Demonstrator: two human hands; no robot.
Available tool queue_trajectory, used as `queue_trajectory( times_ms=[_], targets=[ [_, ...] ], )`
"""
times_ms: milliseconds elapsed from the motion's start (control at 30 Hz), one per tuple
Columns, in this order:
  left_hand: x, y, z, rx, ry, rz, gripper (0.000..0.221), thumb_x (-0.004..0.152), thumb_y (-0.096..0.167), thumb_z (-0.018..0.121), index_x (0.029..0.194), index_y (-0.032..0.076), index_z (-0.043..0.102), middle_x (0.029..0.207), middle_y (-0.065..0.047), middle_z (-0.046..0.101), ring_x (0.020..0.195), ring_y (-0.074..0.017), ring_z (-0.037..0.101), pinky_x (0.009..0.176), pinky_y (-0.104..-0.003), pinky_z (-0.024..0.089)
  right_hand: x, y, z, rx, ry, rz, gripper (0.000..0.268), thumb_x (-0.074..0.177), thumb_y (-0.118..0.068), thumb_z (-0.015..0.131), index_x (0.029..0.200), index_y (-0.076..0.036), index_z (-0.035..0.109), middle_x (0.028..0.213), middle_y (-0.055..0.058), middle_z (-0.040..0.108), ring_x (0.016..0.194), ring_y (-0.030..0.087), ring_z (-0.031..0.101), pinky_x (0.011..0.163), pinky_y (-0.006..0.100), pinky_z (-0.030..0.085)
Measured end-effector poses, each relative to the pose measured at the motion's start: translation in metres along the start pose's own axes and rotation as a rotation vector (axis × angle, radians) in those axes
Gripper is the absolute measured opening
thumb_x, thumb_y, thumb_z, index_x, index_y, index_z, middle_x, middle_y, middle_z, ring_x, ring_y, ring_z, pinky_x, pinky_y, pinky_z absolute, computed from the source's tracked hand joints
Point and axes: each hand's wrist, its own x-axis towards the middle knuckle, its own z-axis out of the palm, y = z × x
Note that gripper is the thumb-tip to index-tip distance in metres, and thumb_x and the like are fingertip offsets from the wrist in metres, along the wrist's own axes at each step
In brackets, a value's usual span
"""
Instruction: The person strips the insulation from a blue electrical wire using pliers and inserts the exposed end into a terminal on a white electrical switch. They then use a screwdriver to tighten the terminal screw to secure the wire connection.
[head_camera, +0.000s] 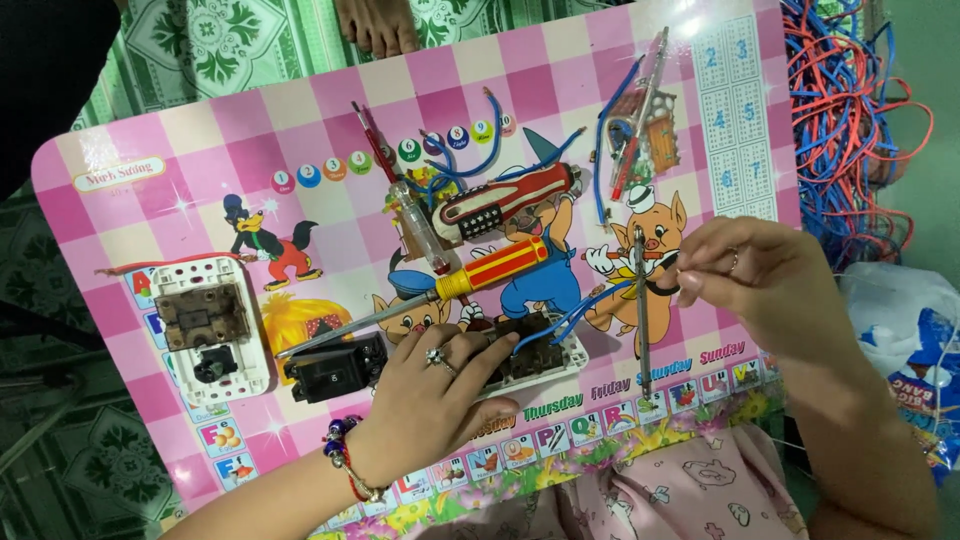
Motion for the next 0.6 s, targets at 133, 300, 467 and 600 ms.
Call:
queue_trajectory(
  times_ms=[133,300,467,600],
  targets=[
    [0.000,0.000,-0.002,0.002,0.014,-0.005,0.057,0.093,0.048,0.068,0.132,0.007,0.063,0.115,-0.007,0.065,0.098,-0.0257,0.057,0.080,-0.038,0.049,-0.002,-0.011,0.014,-0.019,0.042,0.089,0.027,0.076,0.017,0.070,0.088,-0.007,0.065,0.096,0.009,0.070,0.087,0.019,0.075,0.070,0.027,0.062],
    [0.001,-0.001,-0.003,-0.006,0.021,-0.017,0.057,0.095,0.049,0.065,0.133,0.006,0.062,0.111,-0.007,0.063,0.094,-0.0243,0.056,0.079,-0.038,0.047,-0.009,-0.017,0.022,-0.097,-0.005,0.037,0.026,0.075,0.014,0.072,0.088,-0.007,0.066,0.097,0.011,0.076,0.085,0.016,0.076,0.076,0.026,0.066],
    [0.001,-0.002,-0.002,-0.028,0.013,-0.037,0.060,0.097,0.050,0.061,0.137,0.005,0.059,0.104,-0.007,0.061,0.093,-0.0244,0.055,0.078,-0.037,0.047,-0.014,-0.010,0.032,-0.270,-0.094,-0.192,0.025,0.075,0.007,0.077,0.092,-0.009,0.068,0.094,0.007,0.078,0.066,0.005,0.064,0.058,0.015,0.055],
    [0.000,-0.003,-0.002,-0.021,0.026,-0.024,0.064,0.097,0.050,0.064,0.142,0.006,0.055,0.106,-0.006,0.061,0.093,-0.0244,0.055,0.077,-0.037,0.048,-0.013,-0.014,0.055,-0.700,-0.242,-0.378,0.025,0.072,-0.008,0.087,0.088,-0.019,0.071,0.088,-0.005,0.081,0.084,0.007,0.079,0.081,0.025,0.060]
  ],
)
